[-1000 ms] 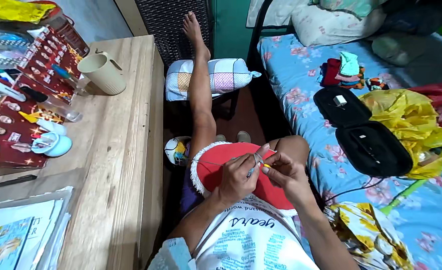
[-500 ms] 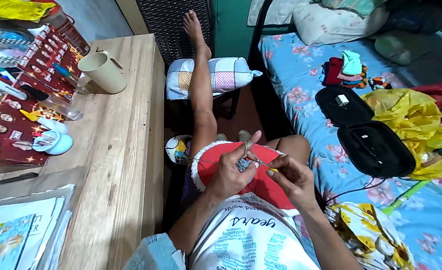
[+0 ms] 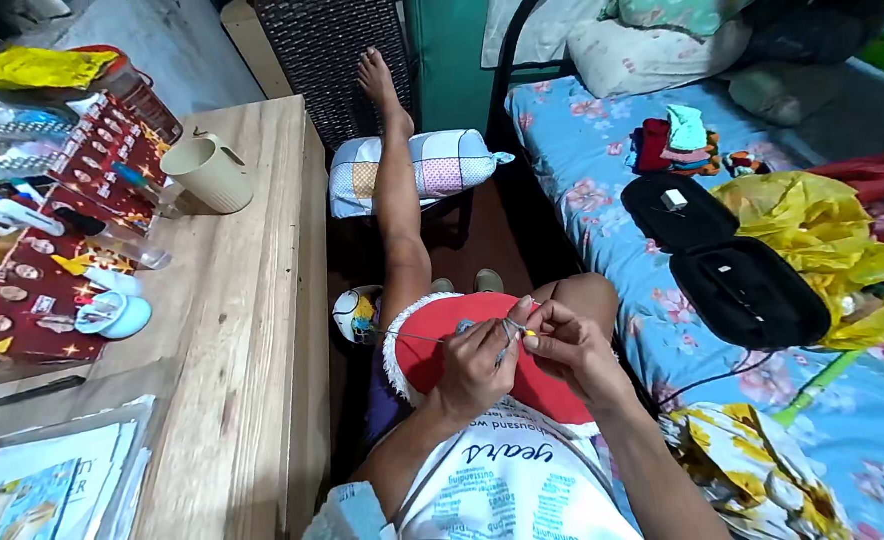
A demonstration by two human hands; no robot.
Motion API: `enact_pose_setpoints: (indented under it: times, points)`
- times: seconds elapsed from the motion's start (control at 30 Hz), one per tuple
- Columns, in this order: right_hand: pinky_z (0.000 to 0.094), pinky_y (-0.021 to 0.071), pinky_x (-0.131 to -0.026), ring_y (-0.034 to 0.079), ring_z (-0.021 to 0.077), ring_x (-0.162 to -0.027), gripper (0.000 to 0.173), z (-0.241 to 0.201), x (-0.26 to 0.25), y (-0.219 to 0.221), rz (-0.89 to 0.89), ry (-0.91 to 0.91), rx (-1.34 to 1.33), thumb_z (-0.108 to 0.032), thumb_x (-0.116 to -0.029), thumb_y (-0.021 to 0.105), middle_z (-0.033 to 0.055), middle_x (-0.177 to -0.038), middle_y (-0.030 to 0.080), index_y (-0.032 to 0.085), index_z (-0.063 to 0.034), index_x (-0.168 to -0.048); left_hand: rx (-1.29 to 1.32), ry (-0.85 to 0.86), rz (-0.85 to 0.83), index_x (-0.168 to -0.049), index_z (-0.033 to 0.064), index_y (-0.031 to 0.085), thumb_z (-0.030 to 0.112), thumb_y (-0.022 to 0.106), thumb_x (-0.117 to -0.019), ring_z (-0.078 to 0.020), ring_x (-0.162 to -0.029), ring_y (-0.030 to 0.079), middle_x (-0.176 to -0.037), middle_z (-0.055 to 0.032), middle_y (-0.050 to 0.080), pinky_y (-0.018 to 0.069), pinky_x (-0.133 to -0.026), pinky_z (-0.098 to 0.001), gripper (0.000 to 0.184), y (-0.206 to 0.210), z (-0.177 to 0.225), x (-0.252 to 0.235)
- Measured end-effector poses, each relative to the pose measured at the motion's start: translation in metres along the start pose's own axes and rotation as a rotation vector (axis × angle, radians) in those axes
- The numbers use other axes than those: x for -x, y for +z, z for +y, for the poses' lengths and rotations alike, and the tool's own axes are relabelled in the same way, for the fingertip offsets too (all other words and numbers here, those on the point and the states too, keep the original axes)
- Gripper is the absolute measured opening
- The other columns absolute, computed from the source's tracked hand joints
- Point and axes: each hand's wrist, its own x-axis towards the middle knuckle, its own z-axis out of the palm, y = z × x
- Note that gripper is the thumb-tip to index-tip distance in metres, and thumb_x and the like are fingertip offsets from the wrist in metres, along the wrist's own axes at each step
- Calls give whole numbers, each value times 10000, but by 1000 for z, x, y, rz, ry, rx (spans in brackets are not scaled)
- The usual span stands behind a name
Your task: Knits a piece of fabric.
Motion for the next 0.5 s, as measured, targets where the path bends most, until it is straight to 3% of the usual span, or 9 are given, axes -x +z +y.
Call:
enact_pose_setpoints:
  times: [0.1, 0.17, 0.2, 0.3, 0.4, 0.5]
  points:
    - [127, 425, -476, 533, -40, -543, 116, 11, 2, -3, -61, -116, -147, -53, -877, 710, -48, -803, 696, 682, -123, -965, 377, -142, -31, -1183, -126, 665, -28, 620, -892, -33, -844, 685, -933, -110, 745, 562, -812, -190, 311, -8, 5, -8]
    - [109, 508, -599, 605, -57, -689, 118, 21, 6, -2, 13, -385, 113, -65, -896, 705, -69, -902, 707, 692, -115, -1001, 514, -248, -76, -1241, -150, 628, -59, 614, -859, 15, -860, 646, -938, -56, 725, 533, -822, -163, 394, -18, 12, -14]
    - [98, 517, -640, 612, -54, -743, 84, 25, 6, -3, 48, -530, 287, -79, -926, 688, -39, -919, 691, 672, -78, -1008, 548, -288, -102, -1258, -159, 613, -69, 607, -847, 22, -846, 630, -925, -35, 710, 526, -810, -158, 421, -22, 13, -17]
    - [96, 489, -650, 599, 0, -749, 74, 28, 5, -7, 107, -811, 655, -75, -957, 624, 79, -877, 651, 626, -3, -972, 624, -375, -171, -1264, -152, 608, -69, 579, -842, 5, -816, 641, -905, 3, 707, 546, -778, -179, 431, -35, 12, -25]
    - [116, 504, -662, 611, 34, -758, 70, 27, 5, -13, 70, -862, 728, -73, -961, 599, 95, -877, 633, 619, -9, -981, 720, -450, -217, -1252, -120, 629, -66, 558, -834, 5, -786, 637, -887, 55, 693, 552, -752, -186, 427, -42, 6, -29]
    - [89, 495, -630, 602, -37, -741, 49, 29, 9, -18, 8, -645, 454, -100, -944, 658, 2, -897, 672, 654, -63, -976, 849, -551, -256, -1214, -63, 674, -60, 563, -842, -7, -754, 656, -878, 78, 704, 578, -723, -207, 388, -43, 0, -28]
